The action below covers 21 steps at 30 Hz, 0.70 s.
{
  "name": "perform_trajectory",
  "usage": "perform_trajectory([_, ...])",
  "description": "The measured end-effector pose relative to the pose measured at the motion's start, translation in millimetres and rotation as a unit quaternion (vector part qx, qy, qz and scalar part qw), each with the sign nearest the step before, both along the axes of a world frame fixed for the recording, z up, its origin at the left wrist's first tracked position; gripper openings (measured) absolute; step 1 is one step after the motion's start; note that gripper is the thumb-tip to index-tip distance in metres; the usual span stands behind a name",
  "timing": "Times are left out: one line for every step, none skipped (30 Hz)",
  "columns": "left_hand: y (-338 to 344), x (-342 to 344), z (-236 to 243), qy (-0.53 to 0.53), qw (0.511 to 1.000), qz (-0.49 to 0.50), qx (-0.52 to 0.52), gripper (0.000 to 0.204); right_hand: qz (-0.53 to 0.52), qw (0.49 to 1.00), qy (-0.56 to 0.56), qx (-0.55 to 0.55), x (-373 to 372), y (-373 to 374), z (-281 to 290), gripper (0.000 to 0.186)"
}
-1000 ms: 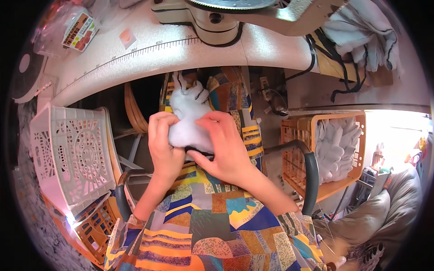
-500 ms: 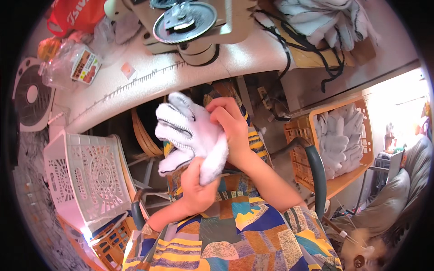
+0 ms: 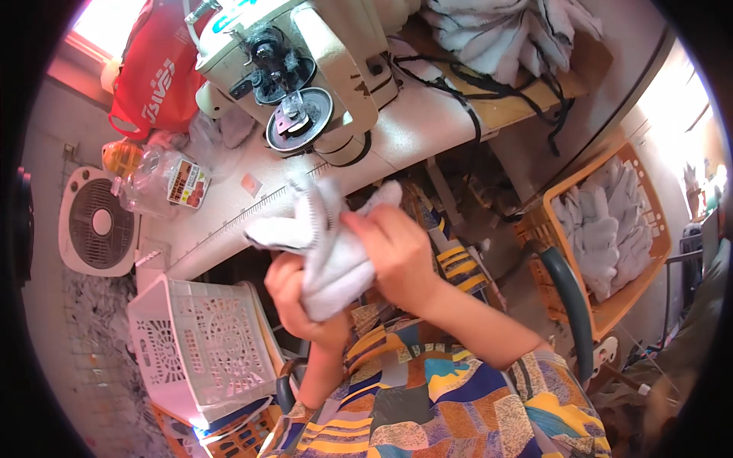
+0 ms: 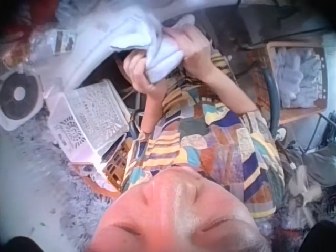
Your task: Using a sewing machine to assemble or repair fabric gloves, including trimming thread.
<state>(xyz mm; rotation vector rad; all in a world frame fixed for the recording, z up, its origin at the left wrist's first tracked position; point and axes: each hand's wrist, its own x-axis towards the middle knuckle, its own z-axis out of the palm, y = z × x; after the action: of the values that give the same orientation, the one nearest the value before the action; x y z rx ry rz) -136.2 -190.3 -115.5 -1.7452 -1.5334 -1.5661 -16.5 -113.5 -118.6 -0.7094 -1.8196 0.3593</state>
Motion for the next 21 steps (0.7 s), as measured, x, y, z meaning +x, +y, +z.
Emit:
perform_trajectory([-5,2,-1,0.003,0.999,-0.018,-0.030,0.023,-0.019,1.000,-0.018,-0.014,2,3,3,0.035])
perform_trajectory([-10,4,-2,0.006,0.998,-0.035,-0.060,0.022,-0.023,1.000,-0.003,-0.017,2,6,5,0.033])
perform_trajectory([-12,12,0,-0.055,0.993,-0.057,-0.083,0.021,-0.026,0.999,0.005,-0.023,4,7,4,0.032])
perform_trajectory([-16,13,2,-0.117,0.980,-0.082,-0.141,0.021,-0.029,0.999,0.014,-0.030,5,8,3,0.030])
perform_trajectory([-22,13,3,-0.179,0.958,-0.103,-0.199,0.022,-0.021,0.998,0.042,-0.052,4,10,0,0.027])
perform_trajectory([-29,15,4,-0.243,0.927,-0.125,-0.256,0.024,0.013,0.995,0.046,-0.087,5,9,-4,0.029])
perform_trajectory([-36,13,7,-0.311,0.881,-0.131,-0.330,0.026,0.048,0.990,0.052,-0.121,5,7,-10,0.030])
perform_trajectory([-36,9,1,-0.451,0.825,-0.163,-0.298,0.027,0.083,0.983,0.057,-0.156,5,4,-16,0.031])
perform_trajectory([-33,4,6,-0.277,0.911,-0.117,-0.282,0.028,0.132,0.968,0.057,-0.206,4,2,-21,0.033])
perform_trajectory([-34,0,7,-0.234,0.922,-0.105,-0.290,0.029,0.202,0.931,0.055,-0.299,3,2,-27,0.033])
perform_trajectory([-38,-3,9,-0.251,0.908,-0.113,-0.317,0.030,0.254,0.869,0.102,-0.412,6,-1,-27,0.034])
perform_trajectory([-41,-7,10,-0.299,0.885,-0.124,-0.335,0.031,0.304,0.792,0.142,-0.510,7,0,-20,0.034])
perform_trajectory([-44,-8,13,-0.351,0.858,-0.135,-0.351,0.032,0.360,0.744,0.144,-0.544,10,2,-22,0.037])
perform_trajectory([-45,-5,18,-0.472,0.798,-0.160,-0.339,0.027,0.417,0.673,0.202,-0.576,13,0,-25,0.039])
perform_trajectory([-46,-9,13,-0.520,0.775,-0.141,-0.330,0.026,0.468,0.593,0.259,-0.602,16,-3,-27,0.041])
perform_trajectory([-48,-16,5,-0.567,0.749,-0.123,-0.320,0.025,0.511,0.505,0.312,-0.621,17,-8,-28,0.043])
perform_trajectory([-49,-21,4,-0.623,0.701,-0.135,-0.318,0.026,0.529,0.466,0.335,-0.624,16,-15,-29,0.046])
perform_trajectory([-48,-27,0,-0.678,0.649,-0.144,-0.313,0.027,0.529,0.439,0.349,-0.637,16,-18,-31,0.044])
perform_trajectory([-45,-32,0,-0.737,0.571,-0.182,-0.314,0.030,0.528,0.412,0.363,-0.648,16,-20,-34,0.043])
perform_trajectory([-41,-35,-1,-0.787,0.485,-0.219,-0.313,0.033,0.526,0.385,0.377,-0.658,17,-21,-35,0.041])
perform_trajectory([-38,-34,0,-0.815,0.434,-0.242,-0.297,0.033,0.523,0.396,0.376,-0.654,17,-21,-34,0.040])
